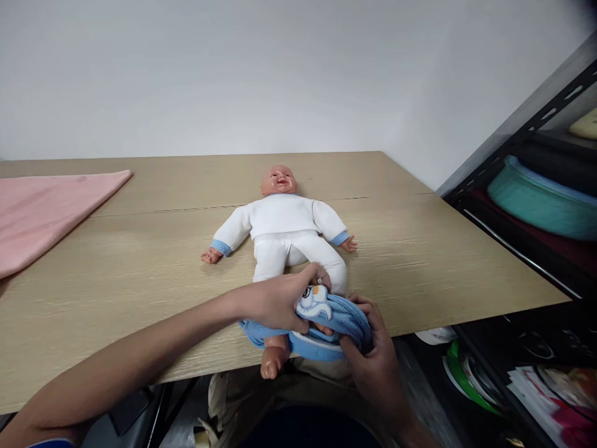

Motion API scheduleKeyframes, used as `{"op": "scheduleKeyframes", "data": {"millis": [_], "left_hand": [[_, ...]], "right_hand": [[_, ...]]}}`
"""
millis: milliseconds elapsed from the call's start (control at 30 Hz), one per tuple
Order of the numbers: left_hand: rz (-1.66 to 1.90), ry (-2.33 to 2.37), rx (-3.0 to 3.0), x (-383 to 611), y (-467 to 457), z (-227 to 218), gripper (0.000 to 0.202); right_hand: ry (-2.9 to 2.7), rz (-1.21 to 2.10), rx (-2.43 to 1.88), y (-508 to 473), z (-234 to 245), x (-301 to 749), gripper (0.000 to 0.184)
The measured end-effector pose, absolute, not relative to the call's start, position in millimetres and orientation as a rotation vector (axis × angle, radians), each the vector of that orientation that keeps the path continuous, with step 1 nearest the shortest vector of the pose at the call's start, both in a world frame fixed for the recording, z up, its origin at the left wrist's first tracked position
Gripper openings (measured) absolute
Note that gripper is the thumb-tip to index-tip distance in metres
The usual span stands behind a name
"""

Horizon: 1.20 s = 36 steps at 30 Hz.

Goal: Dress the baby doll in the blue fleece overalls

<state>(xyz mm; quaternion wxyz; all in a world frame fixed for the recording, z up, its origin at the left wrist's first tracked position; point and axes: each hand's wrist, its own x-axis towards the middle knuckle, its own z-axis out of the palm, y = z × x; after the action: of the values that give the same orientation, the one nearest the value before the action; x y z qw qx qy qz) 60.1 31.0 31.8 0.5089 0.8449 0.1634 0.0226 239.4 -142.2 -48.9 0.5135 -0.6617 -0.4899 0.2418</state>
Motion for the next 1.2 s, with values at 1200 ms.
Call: {"op": "scheduleKeyframes", "data": {"millis": [1200], "left_hand": [[0.081,0.694,2.194,24.6,52.2,67.5,0.061]], "right_hand": [[-1.826,1.046,-1.300,-62.6,2.7,336.4,0.034]]}}
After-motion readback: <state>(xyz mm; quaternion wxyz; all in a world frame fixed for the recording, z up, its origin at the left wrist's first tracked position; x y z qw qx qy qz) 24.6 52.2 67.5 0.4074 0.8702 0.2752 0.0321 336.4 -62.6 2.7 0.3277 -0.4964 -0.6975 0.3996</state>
